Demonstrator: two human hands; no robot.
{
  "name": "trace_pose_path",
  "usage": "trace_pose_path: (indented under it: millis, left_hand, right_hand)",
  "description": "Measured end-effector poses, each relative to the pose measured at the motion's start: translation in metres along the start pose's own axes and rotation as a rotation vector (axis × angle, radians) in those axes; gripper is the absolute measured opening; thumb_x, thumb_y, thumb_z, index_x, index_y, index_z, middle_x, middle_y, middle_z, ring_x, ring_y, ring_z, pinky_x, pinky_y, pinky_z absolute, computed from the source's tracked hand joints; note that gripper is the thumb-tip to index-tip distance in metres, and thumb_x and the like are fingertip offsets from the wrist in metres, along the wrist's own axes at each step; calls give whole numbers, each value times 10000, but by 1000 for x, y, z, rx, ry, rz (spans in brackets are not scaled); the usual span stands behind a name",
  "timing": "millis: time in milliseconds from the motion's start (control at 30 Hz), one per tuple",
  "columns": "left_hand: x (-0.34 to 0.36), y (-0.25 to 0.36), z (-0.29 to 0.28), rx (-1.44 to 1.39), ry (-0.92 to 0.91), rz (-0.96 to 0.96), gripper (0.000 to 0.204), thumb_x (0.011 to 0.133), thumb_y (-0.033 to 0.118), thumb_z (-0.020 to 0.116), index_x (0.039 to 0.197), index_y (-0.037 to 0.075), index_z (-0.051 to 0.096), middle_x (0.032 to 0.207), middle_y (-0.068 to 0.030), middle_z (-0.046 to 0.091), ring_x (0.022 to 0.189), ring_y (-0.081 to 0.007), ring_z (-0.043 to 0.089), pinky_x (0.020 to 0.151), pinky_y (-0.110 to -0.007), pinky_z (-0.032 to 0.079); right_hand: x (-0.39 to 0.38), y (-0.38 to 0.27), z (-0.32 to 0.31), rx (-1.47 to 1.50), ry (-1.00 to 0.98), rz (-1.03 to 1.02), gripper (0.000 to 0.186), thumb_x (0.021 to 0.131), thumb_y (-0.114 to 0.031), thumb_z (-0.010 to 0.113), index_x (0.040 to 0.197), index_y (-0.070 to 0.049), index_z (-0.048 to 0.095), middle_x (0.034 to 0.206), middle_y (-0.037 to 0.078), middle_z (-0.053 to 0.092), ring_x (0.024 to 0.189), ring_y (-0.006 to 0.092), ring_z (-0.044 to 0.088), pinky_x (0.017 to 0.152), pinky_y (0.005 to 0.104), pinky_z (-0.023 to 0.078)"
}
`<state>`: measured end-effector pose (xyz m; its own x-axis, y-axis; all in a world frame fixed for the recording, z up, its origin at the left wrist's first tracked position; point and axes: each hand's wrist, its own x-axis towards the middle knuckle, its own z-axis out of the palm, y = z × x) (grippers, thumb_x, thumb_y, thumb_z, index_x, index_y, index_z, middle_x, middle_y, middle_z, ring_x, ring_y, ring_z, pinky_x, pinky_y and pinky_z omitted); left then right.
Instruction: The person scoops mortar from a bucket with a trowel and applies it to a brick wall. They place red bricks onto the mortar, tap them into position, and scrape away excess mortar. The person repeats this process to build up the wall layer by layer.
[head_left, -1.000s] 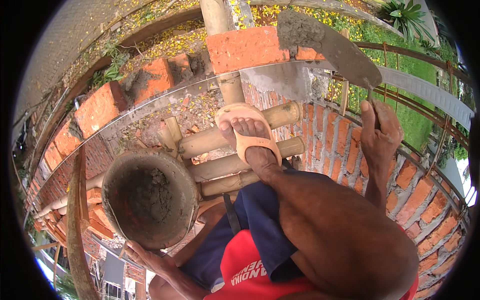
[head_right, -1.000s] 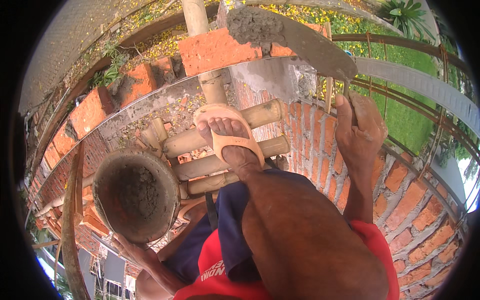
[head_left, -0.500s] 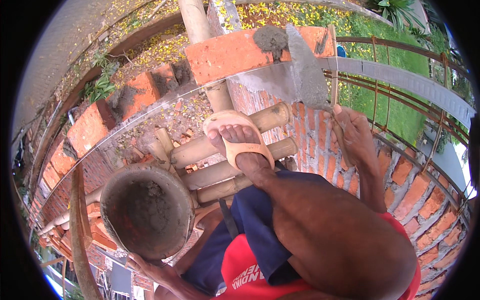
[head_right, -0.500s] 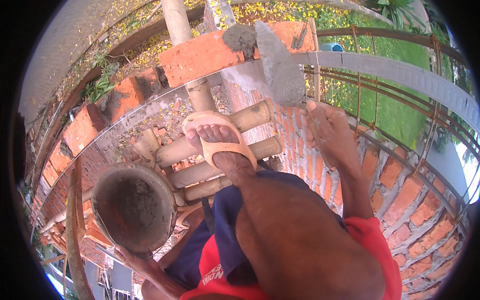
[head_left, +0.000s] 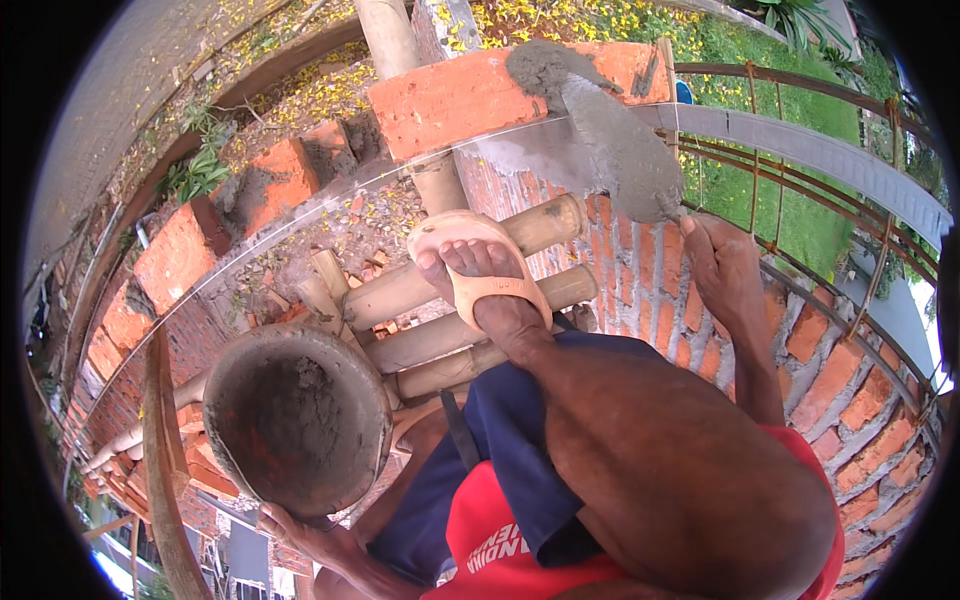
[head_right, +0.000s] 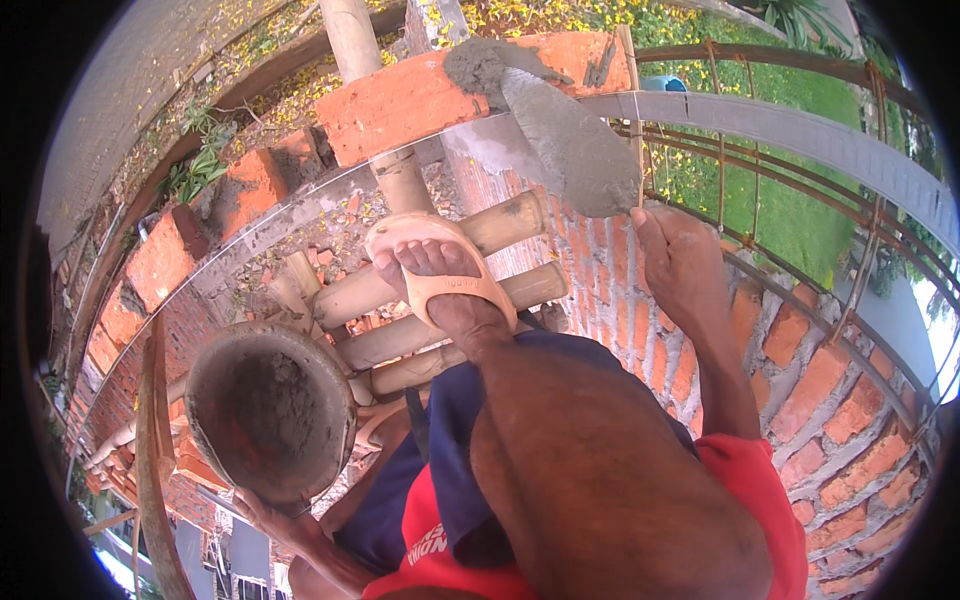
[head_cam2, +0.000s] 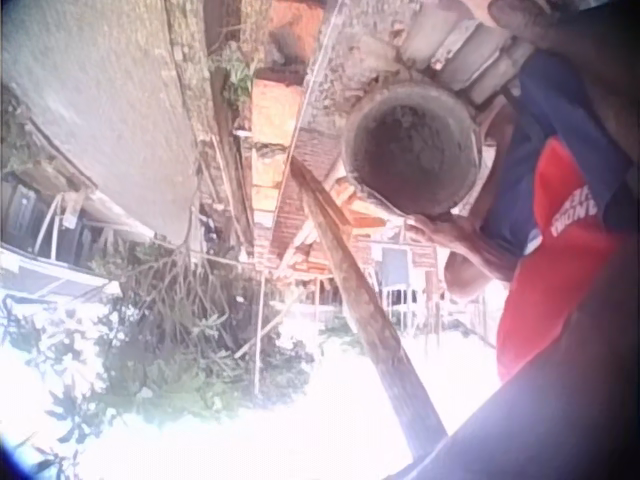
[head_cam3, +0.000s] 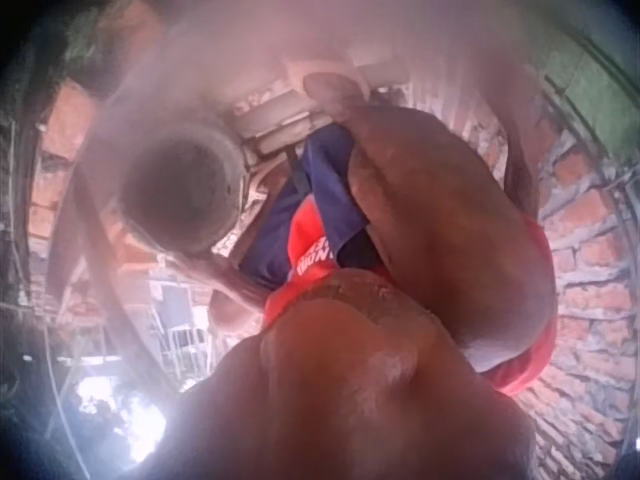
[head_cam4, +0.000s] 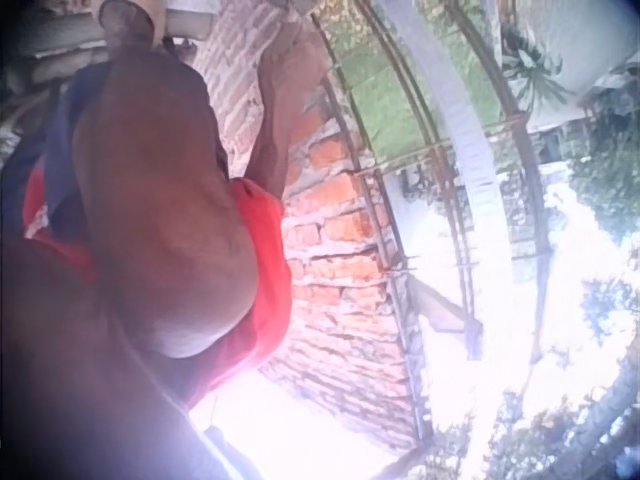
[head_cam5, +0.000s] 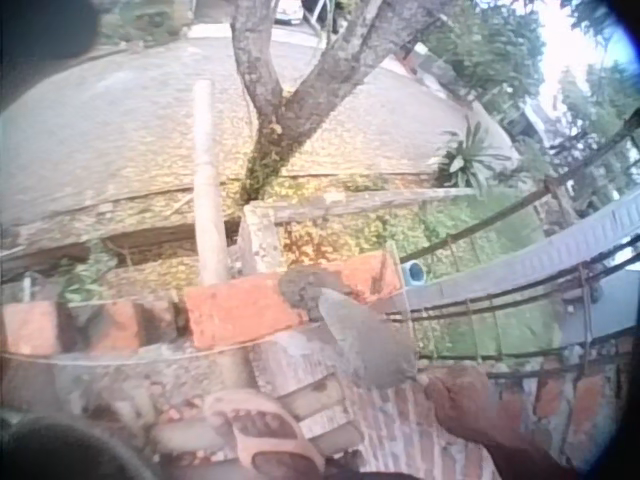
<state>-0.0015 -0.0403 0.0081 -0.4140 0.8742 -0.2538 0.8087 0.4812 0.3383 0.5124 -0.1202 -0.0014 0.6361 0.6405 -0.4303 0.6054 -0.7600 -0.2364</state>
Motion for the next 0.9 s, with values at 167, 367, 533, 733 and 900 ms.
trace_pose_path:
  millis: [167, 367, 533, 733, 900]
  left_hand:
    - [5, 1, 2, -475, 75, -288, 487, 1130, 467, 424, 1178, -7, 526, 1110, -101, 452, 1147, -225, 484, 1050, -386, 397]
    - [2, -10, -8, 53, -21, 93, 505, 1124, 467, 433, 1171, -26, 534, 1163, -98, 478, 1148, -232, 501, 1038, -392, 418]
    - [7, -14, -6, -505, -2, -271, 443, 1116, 450, 470, 1145, 12, 532, 1160, -88, 492, 1153, -222, 508, 1026, -408, 423]
    - [8, -8, -3, -579, 17, -301, 476, 1104, 496, 493, 1138, 21, 517, 1127, -76, 449, 1127, -198, 479, 1013, -342, 391]
    - [5, -11, -6, -282, 8, -137, 488, 1110, 497, 477, 1156, 12, 515, 1093, -47, 393, 1097, -182, 460, 990, -302, 375]
  right_hand:
    - [2, 1, -2, 100, 40, -67, 395, 1093, -248, 542, 828, 45, 543, 681, 194, 462, 606, 332, 431, 618, 463, 398]
    - [2, 6, 3, 89, 48, -66, 399, 1098, -255, 537, 851, 57, 561, 706, 202, 489, 640, 344, 470, 657, 464, 422]
    - [1, 10, 11, 105, 118, 81, 402, 1105, -283, 528, 890, 54, 578, 743, 203, 519, 675, 334, 492, 688, 450, 437]
    - [10, 0, 35, 196, 25, 46, 384, 1102, -280, 523, 910, 45, 598, 750, 206, 543, 681, 338, 495, 697, 443, 445]
    - [14, -19, 39, 221, 94, -78, 348, 1082, -246, 543, 902, 46, 601, 749, 216, 554, 677, 356, 507, 692, 450, 445]
